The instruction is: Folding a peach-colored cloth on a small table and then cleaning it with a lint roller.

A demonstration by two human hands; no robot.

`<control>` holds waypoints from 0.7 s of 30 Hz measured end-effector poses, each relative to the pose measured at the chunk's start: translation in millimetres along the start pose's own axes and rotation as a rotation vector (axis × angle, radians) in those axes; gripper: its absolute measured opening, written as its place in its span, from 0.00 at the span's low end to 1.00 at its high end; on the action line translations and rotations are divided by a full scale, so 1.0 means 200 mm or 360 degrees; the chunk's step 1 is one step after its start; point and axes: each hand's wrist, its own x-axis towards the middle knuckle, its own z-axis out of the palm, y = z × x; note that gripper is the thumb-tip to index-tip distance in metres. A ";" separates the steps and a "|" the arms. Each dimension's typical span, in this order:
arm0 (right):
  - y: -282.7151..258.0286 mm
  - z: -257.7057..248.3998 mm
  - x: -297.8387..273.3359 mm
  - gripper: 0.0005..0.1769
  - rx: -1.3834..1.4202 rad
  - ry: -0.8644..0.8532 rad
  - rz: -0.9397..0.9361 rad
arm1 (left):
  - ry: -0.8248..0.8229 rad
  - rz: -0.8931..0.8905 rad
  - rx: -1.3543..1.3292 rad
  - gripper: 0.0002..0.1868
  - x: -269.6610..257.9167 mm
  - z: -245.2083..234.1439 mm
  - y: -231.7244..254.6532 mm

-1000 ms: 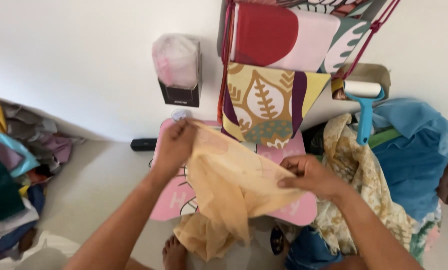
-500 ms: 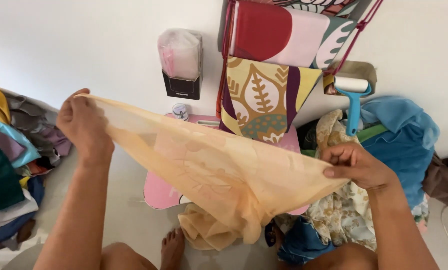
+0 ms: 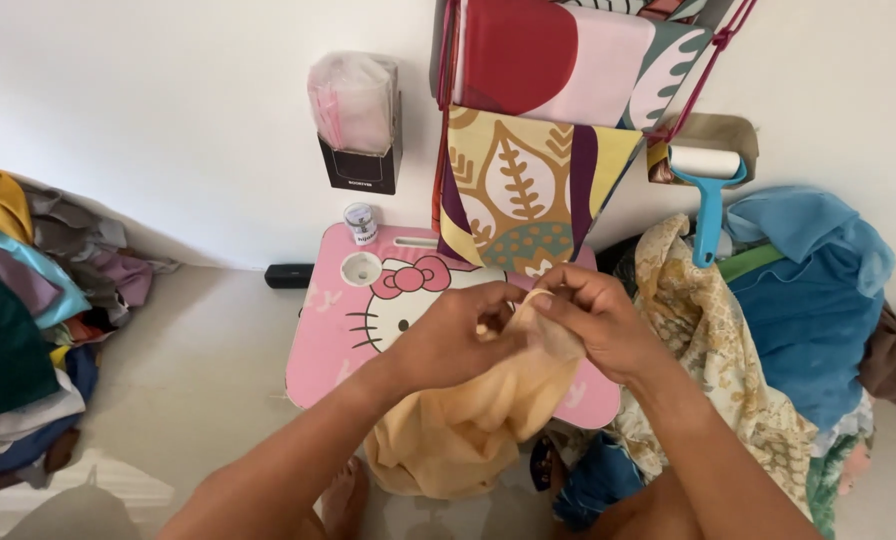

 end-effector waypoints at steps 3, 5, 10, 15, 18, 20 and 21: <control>-0.01 -0.01 0.00 0.08 0.0054 -0.0073 0.0121 | 0.0158 -0.0017 0.0124 0.07 0.06 -0.02 -0.13; -0.05 0.01 -0.02 0.17 0.0001 -0.0220 0.0181 | 0.0490 -0.0045 -0.0105 0.09 0.10 -0.07 -0.19; -0.02 -0.04 -0.07 0.06 -0.0155 -0.0429 0.0263 | 0.0833 -0.0147 -0.0228 0.05 0.11 -0.23 -0.07; 0.09 -0.13 -0.03 0.11 0.0061 -0.0270 0.0229 | 0.1117 -0.0245 -0.0349 0.05 0.11 -0.39 -0.13; 0.10 -0.14 -0.03 0.13 0.0294 -0.0162 0.0311 | 0.1222 -0.0292 -0.0319 0.05 0.10 -0.45 -0.16; 0.08 -0.12 -0.04 0.07 0.0409 -0.0115 0.0404 | 0.1348 -0.0350 -0.0314 0.04 0.09 -0.49 -0.16; 0.06 -0.12 -0.04 0.07 0.0411 -0.0114 0.0406 | 0.1348 -0.0352 -0.0313 0.04 0.08 -0.50 -0.15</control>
